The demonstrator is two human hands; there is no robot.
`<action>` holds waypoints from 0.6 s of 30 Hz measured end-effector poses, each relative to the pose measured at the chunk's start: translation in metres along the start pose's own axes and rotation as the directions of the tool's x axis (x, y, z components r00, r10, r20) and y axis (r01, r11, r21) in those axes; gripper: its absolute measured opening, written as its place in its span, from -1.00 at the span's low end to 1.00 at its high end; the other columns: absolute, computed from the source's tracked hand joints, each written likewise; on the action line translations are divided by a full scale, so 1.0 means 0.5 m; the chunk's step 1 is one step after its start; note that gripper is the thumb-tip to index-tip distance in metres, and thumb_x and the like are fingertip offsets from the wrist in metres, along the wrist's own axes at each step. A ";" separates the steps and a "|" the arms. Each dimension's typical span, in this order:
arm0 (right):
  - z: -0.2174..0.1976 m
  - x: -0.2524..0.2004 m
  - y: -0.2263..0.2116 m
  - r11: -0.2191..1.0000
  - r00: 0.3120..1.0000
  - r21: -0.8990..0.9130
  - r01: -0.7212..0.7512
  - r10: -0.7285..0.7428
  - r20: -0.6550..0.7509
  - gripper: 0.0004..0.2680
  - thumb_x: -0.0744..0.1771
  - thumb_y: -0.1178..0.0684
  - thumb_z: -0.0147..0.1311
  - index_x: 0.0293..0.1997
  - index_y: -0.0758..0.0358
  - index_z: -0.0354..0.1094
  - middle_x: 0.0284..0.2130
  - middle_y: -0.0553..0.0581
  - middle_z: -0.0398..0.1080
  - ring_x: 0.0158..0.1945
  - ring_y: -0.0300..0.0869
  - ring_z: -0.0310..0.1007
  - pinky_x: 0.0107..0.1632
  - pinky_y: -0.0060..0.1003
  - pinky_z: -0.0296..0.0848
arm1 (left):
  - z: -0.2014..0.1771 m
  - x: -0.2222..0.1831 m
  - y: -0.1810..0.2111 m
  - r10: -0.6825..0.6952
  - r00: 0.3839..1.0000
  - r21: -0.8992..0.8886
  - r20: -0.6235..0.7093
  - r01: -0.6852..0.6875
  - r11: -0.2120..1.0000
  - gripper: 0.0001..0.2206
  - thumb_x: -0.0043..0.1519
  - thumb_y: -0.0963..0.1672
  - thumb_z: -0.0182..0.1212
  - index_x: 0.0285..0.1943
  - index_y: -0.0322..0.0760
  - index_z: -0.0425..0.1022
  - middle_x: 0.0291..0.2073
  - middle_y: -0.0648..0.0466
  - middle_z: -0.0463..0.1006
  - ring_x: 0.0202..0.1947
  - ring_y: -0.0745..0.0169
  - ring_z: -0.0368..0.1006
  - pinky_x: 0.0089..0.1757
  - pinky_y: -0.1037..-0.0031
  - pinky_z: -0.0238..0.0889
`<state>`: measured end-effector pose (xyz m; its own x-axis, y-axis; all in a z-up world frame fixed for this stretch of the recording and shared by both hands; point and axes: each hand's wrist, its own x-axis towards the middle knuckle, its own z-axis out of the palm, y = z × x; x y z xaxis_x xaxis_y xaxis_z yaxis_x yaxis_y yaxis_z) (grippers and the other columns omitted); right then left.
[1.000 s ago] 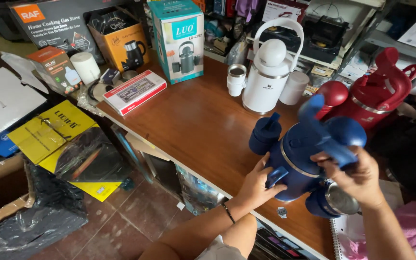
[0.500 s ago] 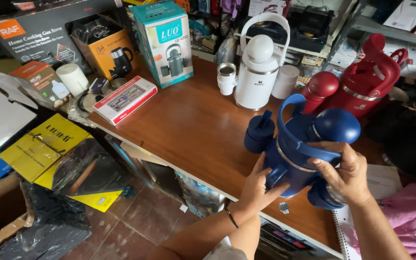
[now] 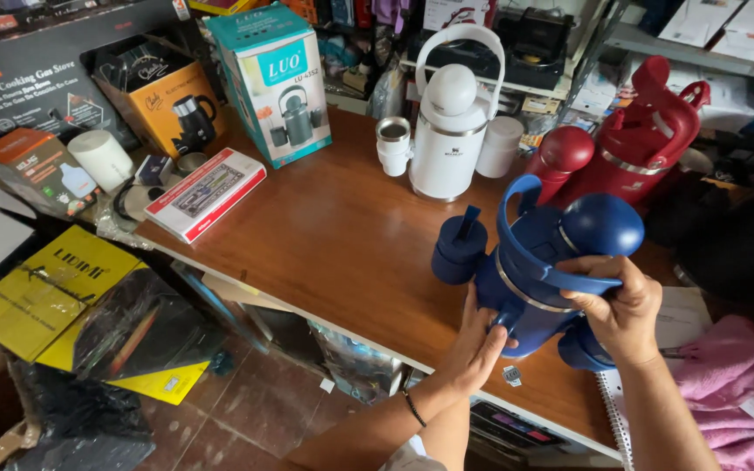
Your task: Assembling the components of a blue thermos bottle on a store counter.
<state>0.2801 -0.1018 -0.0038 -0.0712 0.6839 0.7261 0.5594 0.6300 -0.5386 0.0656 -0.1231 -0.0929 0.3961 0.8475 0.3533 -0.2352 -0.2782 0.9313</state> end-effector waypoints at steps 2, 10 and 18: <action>0.002 0.001 -0.009 1.000 1.000 -0.016 0.013 -0.013 -0.008 -0.76 0.27 -0.02 0.25 -0.30 0.23 0.19 -0.17 0.22 0.56 -0.18 -0.16 0.58 -0.12 -0.38 0.43 | -0.002 -0.002 0.010 -0.030 0.999 0.015 0.022 0.029 0.999 -0.49 0.33 0.25 -0.27 0.06 -0.09 0.27 0.55 -0.33 -0.61 -0.18 0.22 0.58 0.18 0.38 0.29; 0.016 0.000 -0.011 0.999 0.998 -0.051 0.018 -0.021 -0.054 -0.76 0.29 -0.04 0.25 -0.27 0.22 0.21 -0.17 0.20 0.56 -0.18 -0.18 0.57 -0.10 -0.39 0.40 | -0.002 -0.003 -0.013 -0.055 0.997 0.063 0.058 0.051 0.997 -0.54 0.37 0.20 -0.27 0.07 -0.13 0.26 0.51 -0.47 -0.62 -0.19 0.17 0.57 0.20 0.30 0.20; 0.025 -0.012 -0.012 0.991 0.991 -0.132 -0.005 -0.013 -0.132 -0.74 0.31 -0.05 0.25 -0.26 0.25 0.20 -0.17 0.19 0.57 -0.23 -0.18 0.55 -0.14 -0.38 0.35 | 0.028 -0.001 -0.056 -0.044 0.999 0.005 0.029 0.044 0.999 -0.54 0.37 0.14 -0.17 0.09 -0.29 0.24 0.49 -0.38 -0.79 0.37 -0.14 0.27 -0.07 0.35 0.56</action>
<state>0.2667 -0.1054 -0.0103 0.0312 0.6215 0.7828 0.6638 0.5726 -0.4812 0.0845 -0.1219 -0.1180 0.4320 0.8454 0.3143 -0.2134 -0.2428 0.9463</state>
